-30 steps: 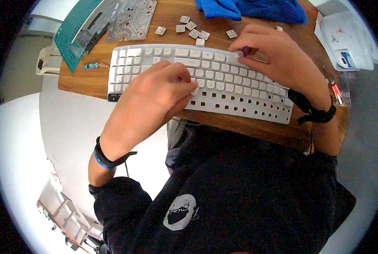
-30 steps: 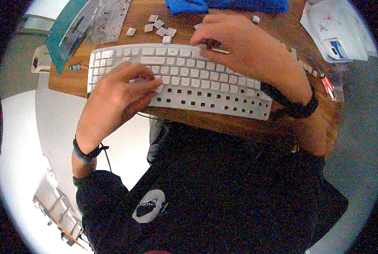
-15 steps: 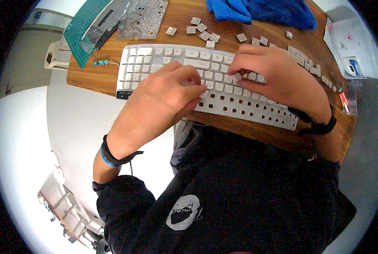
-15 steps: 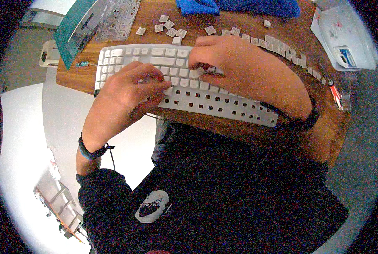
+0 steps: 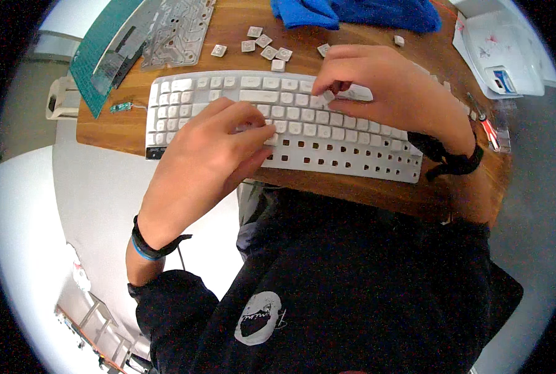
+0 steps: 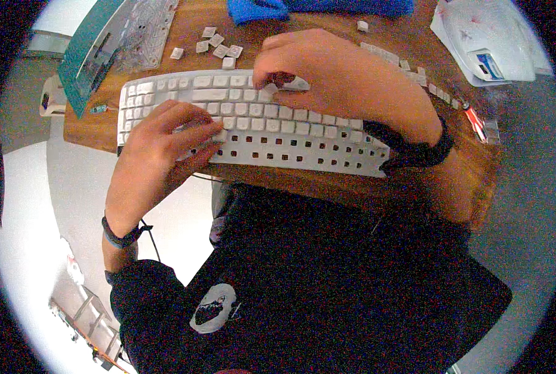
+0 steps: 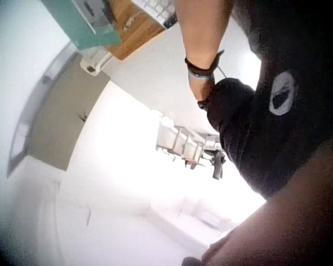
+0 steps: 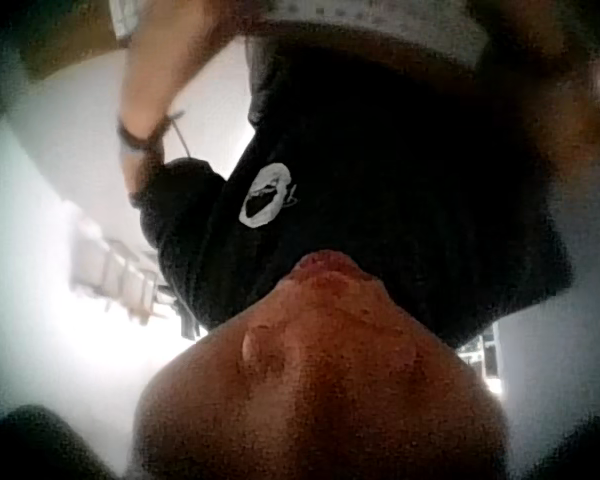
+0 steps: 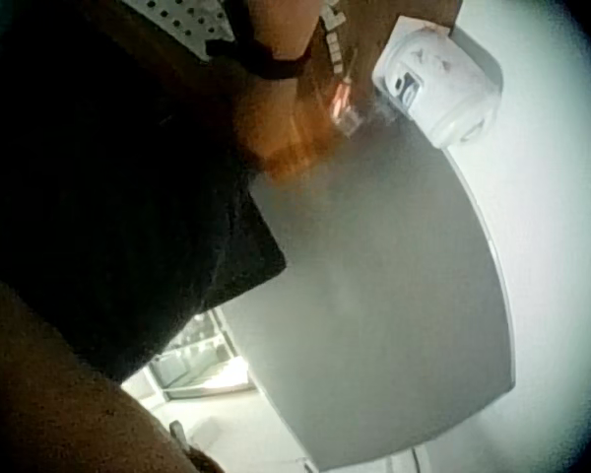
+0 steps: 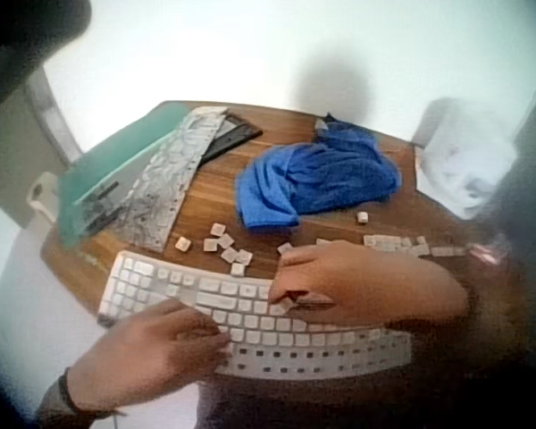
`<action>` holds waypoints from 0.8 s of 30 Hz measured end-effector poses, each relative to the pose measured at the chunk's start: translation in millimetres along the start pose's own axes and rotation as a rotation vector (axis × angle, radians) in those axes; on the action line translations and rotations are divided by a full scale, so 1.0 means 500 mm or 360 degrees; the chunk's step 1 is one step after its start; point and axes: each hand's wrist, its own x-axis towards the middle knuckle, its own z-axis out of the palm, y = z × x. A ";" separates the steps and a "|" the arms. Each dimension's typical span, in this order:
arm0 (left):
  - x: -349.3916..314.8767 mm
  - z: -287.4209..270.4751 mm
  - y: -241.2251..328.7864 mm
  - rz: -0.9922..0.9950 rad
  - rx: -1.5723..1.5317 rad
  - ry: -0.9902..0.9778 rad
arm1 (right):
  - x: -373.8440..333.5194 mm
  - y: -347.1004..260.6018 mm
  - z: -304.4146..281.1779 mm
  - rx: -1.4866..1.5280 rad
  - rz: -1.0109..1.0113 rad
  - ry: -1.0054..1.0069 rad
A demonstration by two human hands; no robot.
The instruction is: The person assembles a white mechanical keyboard by placing keycaps onto the switches one by one. They occasionally wipe the keycaps with a blue cloth before installation. The process continues until the keyboard is fully assembled.
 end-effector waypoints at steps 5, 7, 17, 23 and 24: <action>0.003 0.001 0.001 -0.0024 -0.0012 -0.0010 | -0.006 0.023 -0.025 0.0025 -0.0043 0.0050; 0.004 0.005 0.001 -0.0012 -0.0009 0.0016 | -0.006 0.022 -0.037 -0.0025 -0.0026 0.0055; 0.006 0.010 0.006 0.0020 -0.0019 0.0120 | -0.019 0.035 -0.064 -0.0059 -0.0006 0.0145; 0.004 0.013 0.006 0.0021 -0.0040 0.0123 | -0.020 0.030 -0.075 -0.0061 0.0100 0.0194; 0.006 0.012 0.005 0.0033 -0.0045 0.0133 | -0.020 0.032 -0.074 -0.0041 0.0119 0.0222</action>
